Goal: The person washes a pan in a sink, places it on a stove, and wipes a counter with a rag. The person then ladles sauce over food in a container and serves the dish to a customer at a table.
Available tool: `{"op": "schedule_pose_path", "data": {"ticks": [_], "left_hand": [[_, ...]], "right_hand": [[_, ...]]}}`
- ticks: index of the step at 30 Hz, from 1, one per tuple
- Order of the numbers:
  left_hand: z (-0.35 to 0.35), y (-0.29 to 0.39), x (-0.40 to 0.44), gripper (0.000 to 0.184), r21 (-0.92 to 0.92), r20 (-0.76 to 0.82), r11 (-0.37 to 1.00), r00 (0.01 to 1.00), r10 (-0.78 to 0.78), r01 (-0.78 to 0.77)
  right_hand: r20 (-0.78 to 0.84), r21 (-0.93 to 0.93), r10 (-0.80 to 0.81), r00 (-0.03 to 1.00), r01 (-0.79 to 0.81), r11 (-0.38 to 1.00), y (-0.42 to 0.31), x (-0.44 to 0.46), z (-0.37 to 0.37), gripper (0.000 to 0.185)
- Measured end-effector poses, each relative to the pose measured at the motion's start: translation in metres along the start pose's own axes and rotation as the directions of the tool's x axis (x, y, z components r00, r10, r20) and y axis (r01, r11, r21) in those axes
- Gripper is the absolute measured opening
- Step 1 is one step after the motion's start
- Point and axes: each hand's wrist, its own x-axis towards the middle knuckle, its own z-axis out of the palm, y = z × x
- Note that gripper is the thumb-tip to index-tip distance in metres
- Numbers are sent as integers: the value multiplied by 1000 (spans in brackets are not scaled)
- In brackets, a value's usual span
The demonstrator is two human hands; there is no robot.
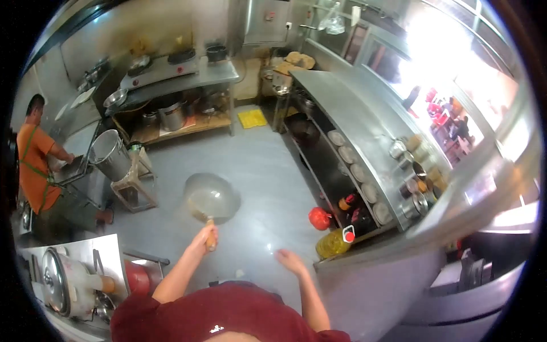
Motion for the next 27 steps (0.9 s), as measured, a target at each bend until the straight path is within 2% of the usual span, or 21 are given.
{"op": "schedule_pose_path", "data": {"ticks": [3,6,9,12,13,16,17,20,23,24,25,27], "left_hand": [[57,53,32,12,31,38,1000,999,2,-4],[100,101,75,13,12,99,1000,995,-14,13],[128,148,134,13,13,184,1000,983,-16,14],[142,189,192,13,-56,228,998,973,28,-15],[145,204,209,13,-76,209,997,977,47,-32],[149,251,248,12,-130,123,983,982,147,-131],[148,270,260,13,-117,72,977,980,187,-178],[133,308,287,19,-93,-93,960,962,255,-263],[116,354,324,26,18,-149,906,895,420,-422],[107,375,339,27,46,-152,878,866,477,-476],[100,400,349,38,110,-152,853,839,522,-510],[85,450,367,46,236,-155,858,854,496,-456]], "right_hand": [[59,182,-34,998,23,983,-115,31,-40,34],[93,372,-103,990,61,926,-131,105,-67,34],[228,215,-35,973,-15,977,-145,189,-100,37],[379,334,-202,903,69,940,-184,265,-132,40],[435,343,-193,879,37,939,-205,290,-141,42],[612,419,-328,719,57,906,-255,369,-148,43],[636,446,-325,700,11,895,-272,393,-145,42],[623,581,-312,717,-158,798,-335,451,-127,37],[665,550,-187,723,-305,777,-366,534,-102,30],[672,569,-216,708,-307,763,-377,560,-98,27],[675,592,-253,693,-305,746,-391,588,-92,24],[686,609,-276,673,-324,724,-416,637,-82,21]]}}
